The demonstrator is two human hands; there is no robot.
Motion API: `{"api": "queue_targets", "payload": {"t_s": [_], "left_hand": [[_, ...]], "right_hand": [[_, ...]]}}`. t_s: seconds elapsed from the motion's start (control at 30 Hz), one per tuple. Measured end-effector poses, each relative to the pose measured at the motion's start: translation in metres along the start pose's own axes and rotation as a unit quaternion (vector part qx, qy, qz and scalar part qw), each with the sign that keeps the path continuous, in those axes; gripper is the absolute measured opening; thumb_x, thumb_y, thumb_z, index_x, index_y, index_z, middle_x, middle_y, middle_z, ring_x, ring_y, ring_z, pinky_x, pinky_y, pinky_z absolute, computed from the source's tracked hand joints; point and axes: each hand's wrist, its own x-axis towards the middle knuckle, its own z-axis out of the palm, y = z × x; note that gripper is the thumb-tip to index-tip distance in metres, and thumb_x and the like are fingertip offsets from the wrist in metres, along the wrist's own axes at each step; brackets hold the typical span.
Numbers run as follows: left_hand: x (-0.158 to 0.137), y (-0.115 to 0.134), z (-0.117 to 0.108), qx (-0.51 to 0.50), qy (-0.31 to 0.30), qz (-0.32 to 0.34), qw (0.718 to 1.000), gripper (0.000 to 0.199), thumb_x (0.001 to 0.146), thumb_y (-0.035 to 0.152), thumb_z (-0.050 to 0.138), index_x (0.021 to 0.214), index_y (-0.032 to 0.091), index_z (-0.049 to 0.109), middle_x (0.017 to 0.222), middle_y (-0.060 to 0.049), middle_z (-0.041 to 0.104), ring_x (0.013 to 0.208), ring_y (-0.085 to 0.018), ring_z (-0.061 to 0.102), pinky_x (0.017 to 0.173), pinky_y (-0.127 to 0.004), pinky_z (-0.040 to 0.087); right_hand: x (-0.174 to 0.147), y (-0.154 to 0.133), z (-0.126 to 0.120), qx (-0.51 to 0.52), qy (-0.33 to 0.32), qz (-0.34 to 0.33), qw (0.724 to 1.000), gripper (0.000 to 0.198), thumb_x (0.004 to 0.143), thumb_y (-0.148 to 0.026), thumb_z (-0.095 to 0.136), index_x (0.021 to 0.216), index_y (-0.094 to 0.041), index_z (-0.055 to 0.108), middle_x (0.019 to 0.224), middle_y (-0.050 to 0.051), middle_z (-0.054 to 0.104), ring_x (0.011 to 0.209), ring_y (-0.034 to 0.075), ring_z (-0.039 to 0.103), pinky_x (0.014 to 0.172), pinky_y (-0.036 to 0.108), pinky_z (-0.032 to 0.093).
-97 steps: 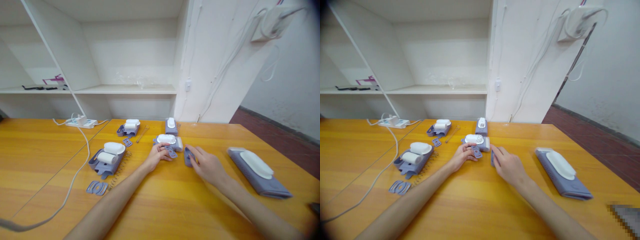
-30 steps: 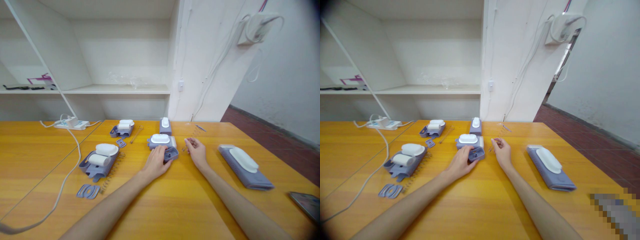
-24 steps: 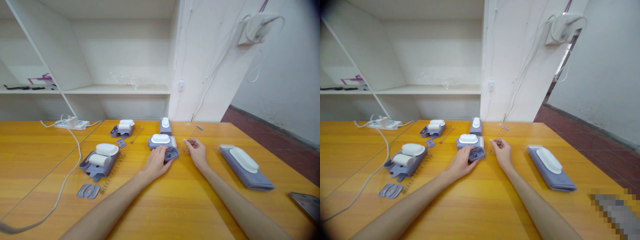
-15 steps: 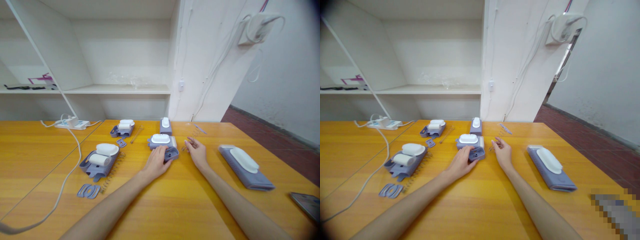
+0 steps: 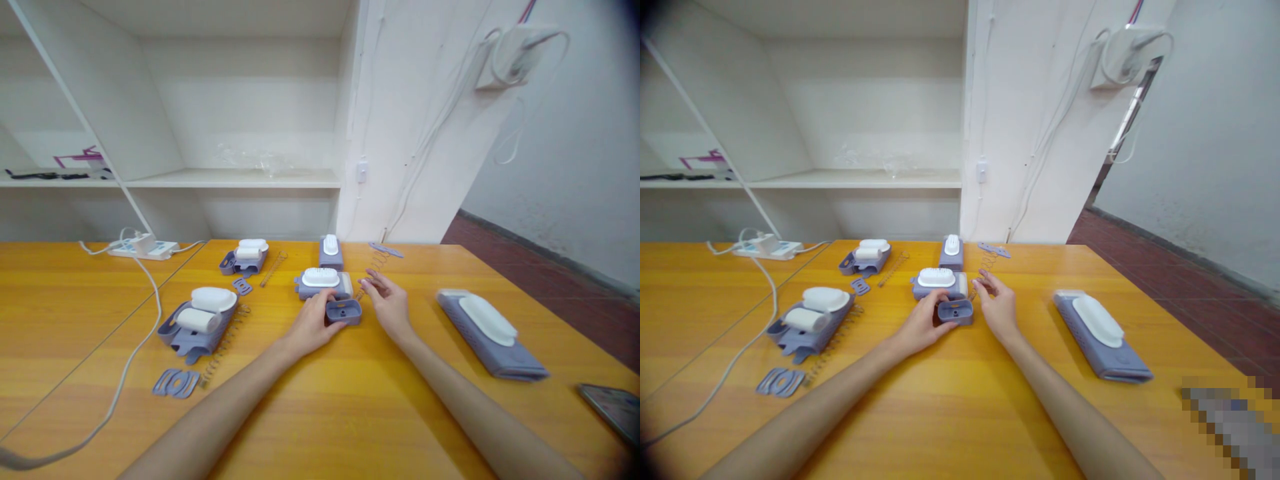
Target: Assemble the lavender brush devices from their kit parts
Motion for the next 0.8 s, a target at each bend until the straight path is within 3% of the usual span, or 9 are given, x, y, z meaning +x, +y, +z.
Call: {"api": "queue_targets", "payload": {"t_s": [0.1, 0.53, 0.8], "left_hand": [[0.000, 0.000, 0.000, -0.003, 0.001, 0.000, 1.000, 0.050, 0.071, 0.028, 0.068, 0.113, 0.022, 0.043, 0.104, -0.006, 0.059, 0.096, -0.022, 0.056, 0.084, -0.037, 0.044], [0.000, -0.003, 0.000, -0.003, 0.005, 0.004, 1.000, 0.053, 0.071, 0.030, 0.068, 0.117, 0.021, 0.043, 0.107, -0.008, 0.058, 0.100, -0.023, 0.055, 0.086, -0.038, 0.044], [0.000, -0.006, 0.002, -0.016, 0.006, 0.004, 1.000, 0.055, 0.071, 0.029, 0.068, 0.118, 0.022, 0.043, 0.110, -0.008, 0.057, 0.101, -0.023, 0.055, 0.088, -0.039, 0.043]], "right_hand": [[-0.005, -0.008, 0.004, -0.009, -0.042, -0.021, 0.999, 0.038, 0.074, -0.039, 0.064, 0.105, -0.016, 0.064, 0.093, 0.009, 0.070, 0.085, 0.021, 0.066, 0.084, 0.038, 0.051], [-0.022, -0.016, 0.017, -0.056, -0.111, -0.074, 0.989, 0.019, 0.071, -0.029, 0.067, 0.089, -0.021, 0.067, 0.089, 0.005, 0.070, 0.080, 0.020, 0.066, 0.080, 0.036, 0.052], [-0.022, -0.009, 0.015, -0.104, -0.108, -0.113, 0.982, 0.020, 0.072, -0.029, 0.066, 0.090, -0.021, 0.066, 0.090, 0.005, 0.070, 0.080, 0.021, 0.066, 0.080, 0.036, 0.052]]}}
